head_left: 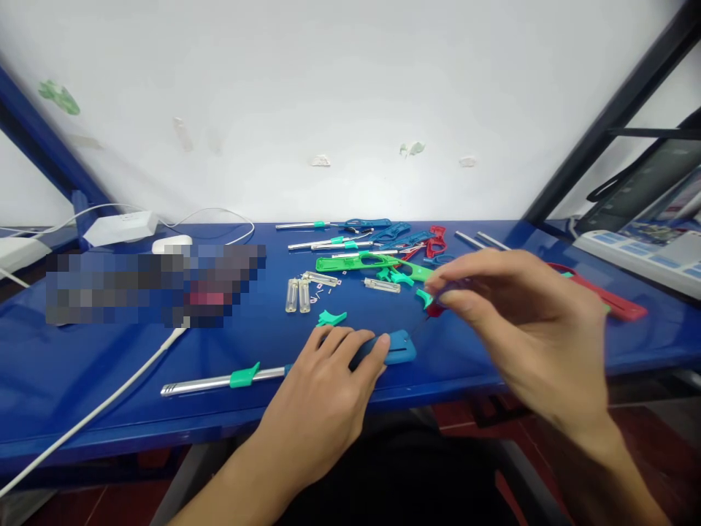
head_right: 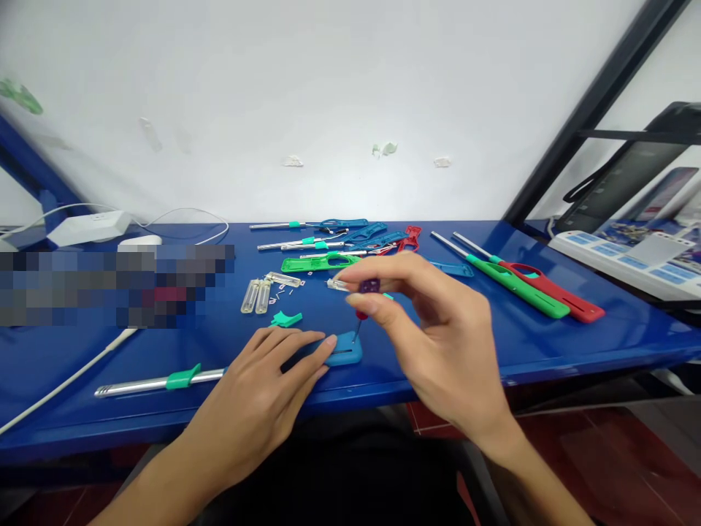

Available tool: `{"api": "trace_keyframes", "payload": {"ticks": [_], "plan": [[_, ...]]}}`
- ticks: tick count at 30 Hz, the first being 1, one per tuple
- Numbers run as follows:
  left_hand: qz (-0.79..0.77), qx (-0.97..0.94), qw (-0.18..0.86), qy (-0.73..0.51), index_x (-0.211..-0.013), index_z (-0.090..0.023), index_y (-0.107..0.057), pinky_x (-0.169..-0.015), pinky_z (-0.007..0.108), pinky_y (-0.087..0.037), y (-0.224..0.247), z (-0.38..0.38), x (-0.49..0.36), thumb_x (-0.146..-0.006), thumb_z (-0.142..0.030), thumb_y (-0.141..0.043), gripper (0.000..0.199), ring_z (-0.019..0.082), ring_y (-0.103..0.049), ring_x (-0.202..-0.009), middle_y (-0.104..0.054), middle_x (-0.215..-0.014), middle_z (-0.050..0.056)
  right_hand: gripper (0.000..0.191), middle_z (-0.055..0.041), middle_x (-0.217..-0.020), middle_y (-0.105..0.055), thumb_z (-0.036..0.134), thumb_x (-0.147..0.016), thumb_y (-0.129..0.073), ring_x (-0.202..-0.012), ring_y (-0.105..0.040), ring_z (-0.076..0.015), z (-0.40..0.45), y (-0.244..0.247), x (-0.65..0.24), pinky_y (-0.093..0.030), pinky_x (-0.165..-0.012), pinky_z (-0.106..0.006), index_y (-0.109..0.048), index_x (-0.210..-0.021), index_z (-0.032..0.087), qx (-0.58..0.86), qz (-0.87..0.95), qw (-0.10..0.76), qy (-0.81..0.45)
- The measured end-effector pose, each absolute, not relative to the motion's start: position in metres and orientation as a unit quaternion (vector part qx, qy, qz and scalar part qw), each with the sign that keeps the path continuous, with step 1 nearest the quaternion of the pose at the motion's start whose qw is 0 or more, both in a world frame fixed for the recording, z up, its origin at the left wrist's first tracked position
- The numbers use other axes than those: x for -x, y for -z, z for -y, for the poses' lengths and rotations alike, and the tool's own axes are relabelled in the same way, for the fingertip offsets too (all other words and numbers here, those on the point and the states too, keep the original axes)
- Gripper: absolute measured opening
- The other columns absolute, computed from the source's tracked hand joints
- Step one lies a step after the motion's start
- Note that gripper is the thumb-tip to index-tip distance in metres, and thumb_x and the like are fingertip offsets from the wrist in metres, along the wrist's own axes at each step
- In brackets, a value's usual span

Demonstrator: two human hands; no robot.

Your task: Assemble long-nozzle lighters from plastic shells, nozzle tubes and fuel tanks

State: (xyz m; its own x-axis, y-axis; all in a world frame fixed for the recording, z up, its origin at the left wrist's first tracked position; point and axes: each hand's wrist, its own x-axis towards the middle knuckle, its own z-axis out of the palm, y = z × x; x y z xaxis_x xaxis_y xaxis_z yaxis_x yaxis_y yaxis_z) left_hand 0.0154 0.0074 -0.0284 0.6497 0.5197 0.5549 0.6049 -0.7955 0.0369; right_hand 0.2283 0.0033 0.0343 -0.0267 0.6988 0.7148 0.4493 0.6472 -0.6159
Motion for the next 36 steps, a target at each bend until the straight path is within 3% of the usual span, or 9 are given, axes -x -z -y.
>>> {"api": "trace_keyframes", "payload": {"ticks": [3, 8, 13, 18, 24, 28, 30, 33, 36], "plan": [[0.310, 0.903, 0.072, 0.288, -0.132, -0.012, -0.065, -0.089, 0.052, -0.057, 0.028, -0.007, -0.016, -0.106, -0.015, -0.051, 0.029, 0.031, -0.066, -0.103, -0.072, -0.118, 0.013, 0.011, 0.0014, -0.088, -0.071, 0.023, -0.091, -0.079, -0.084, -0.062, -0.0203, -0.004, -0.034, -0.227, -0.053, -0.076, -0.037, -0.077, -0.097, 0.033, 0.410, 0.711, 0.571, -0.041], [0.308, 0.904, 0.071, 0.290, -0.132, -0.012, -0.064, -0.089, 0.051, -0.056, 0.027, -0.006, -0.016, -0.106, -0.014, -0.051, 0.029, 0.030, -0.066, -0.102, -0.072, -0.117, 0.013, 0.032, -0.0014, -0.111, -0.076, 0.020, -0.105, -0.056, -0.096, -0.069, -0.0208, 0.000, -0.037, -0.235, -0.055, -0.084, -0.039, -0.074, -0.126, 0.036, 0.395, 0.760, 0.509, -0.093], [0.308, 0.904, 0.070, 0.289, -0.131, -0.011, -0.065, -0.089, 0.052, -0.057, 0.027, -0.007, -0.016, -0.106, -0.015, -0.052, 0.029, 0.032, -0.066, -0.104, -0.072, -0.118, 0.014, 0.022, 0.0027, -0.088, -0.073, 0.017, -0.087, -0.082, -0.081, -0.065, -0.0194, -0.003, -0.033, -0.228, -0.054, -0.074, -0.036, -0.078, -0.100, 0.034, 0.371, 0.703, 0.602, -0.078], [0.310, 0.904, 0.073, 0.287, -0.132, -0.012, -0.064, -0.090, 0.052, -0.057, 0.027, -0.007, -0.015, -0.106, -0.014, -0.051, 0.030, 0.031, -0.066, -0.103, -0.072, -0.118, 0.013, 0.029, -0.0012, -0.111, -0.077, 0.015, -0.100, -0.062, -0.103, -0.070, -0.0225, -0.005, -0.032, -0.229, -0.056, -0.083, -0.039, -0.079, -0.114, 0.035, 0.371, 0.743, 0.555, -0.058], [0.311, 0.904, 0.075, 0.284, -0.132, -0.012, -0.065, -0.090, 0.052, -0.057, 0.027, -0.005, -0.015, -0.107, -0.016, -0.050, 0.030, 0.032, -0.066, -0.105, -0.072, -0.119, 0.014, 0.023, 0.0004, -0.077, -0.069, 0.014, -0.084, -0.082, -0.077, -0.060, -0.0225, -0.011, -0.029, -0.231, -0.052, -0.068, -0.039, -0.081, -0.095, 0.034, 0.343, 0.695, 0.631, -0.036], [0.313, 0.905, 0.071, 0.281, -0.133, -0.012, -0.064, -0.091, 0.052, -0.057, 0.027, -0.005, -0.015, -0.107, -0.015, -0.050, 0.030, 0.031, -0.067, -0.104, -0.072, -0.119, 0.013, 0.033, -0.0038, -0.102, -0.071, 0.018, -0.101, -0.062, -0.096, -0.065, -0.0235, -0.006, -0.032, -0.238, -0.054, -0.078, -0.040, -0.077, -0.124, 0.036, 0.365, 0.749, 0.550, -0.066], [0.310, 0.905, 0.068, 0.282, -0.133, -0.012, -0.064, -0.090, 0.051, -0.057, 0.027, -0.006, -0.015, -0.106, -0.015, -0.050, 0.030, 0.030, -0.067, -0.103, -0.072, -0.118, 0.013, 0.039, -0.0026, -0.103, -0.073, 0.015, -0.103, -0.056, -0.094, -0.066, -0.0219, -0.004, -0.033, -0.239, -0.053, -0.081, -0.041, -0.073, -0.131, 0.037, 0.364, 0.764, 0.524, -0.093], [0.311, 0.904, 0.070, 0.284, -0.132, -0.011, -0.065, -0.090, 0.052, -0.057, 0.026, -0.006, -0.015, -0.106, -0.015, -0.051, 0.030, 0.031, -0.067, -0.103, -0.073, -0.118, 0.013, 0.028, 0.0006, -0.087, -0.071, 0.017, -0.093, -0.075, -0.080, -0.060, -0.0198, -0.007, -0.031, -0.237, -0.050, -0.073, -0.038, -0.079, -0.112, 0.037, 0.371, 0.734, 0.565, -0.064], [0.314, 0.905, 0.074, 0.278, -0.133, -0.012, -0.065, -0.091, 0.053, -0.057, 0.027, -0.006, -0.015, -0.106, -0.015, -0.051, 0.030, 0.032, -0.067, -0.105, -0.072, -0.119, 0.014, 0.024, -0.0011, -0.092, -0.069, 0.022, -0.089, -0.080, -0.084, -0.060, -0.0203, -0.009, -0.029, -0.234, -0.051, -0.075, -0.039, -0.080, -0.109, 0.035, 0.392, 0.716, 0.578, -0.011]]}}
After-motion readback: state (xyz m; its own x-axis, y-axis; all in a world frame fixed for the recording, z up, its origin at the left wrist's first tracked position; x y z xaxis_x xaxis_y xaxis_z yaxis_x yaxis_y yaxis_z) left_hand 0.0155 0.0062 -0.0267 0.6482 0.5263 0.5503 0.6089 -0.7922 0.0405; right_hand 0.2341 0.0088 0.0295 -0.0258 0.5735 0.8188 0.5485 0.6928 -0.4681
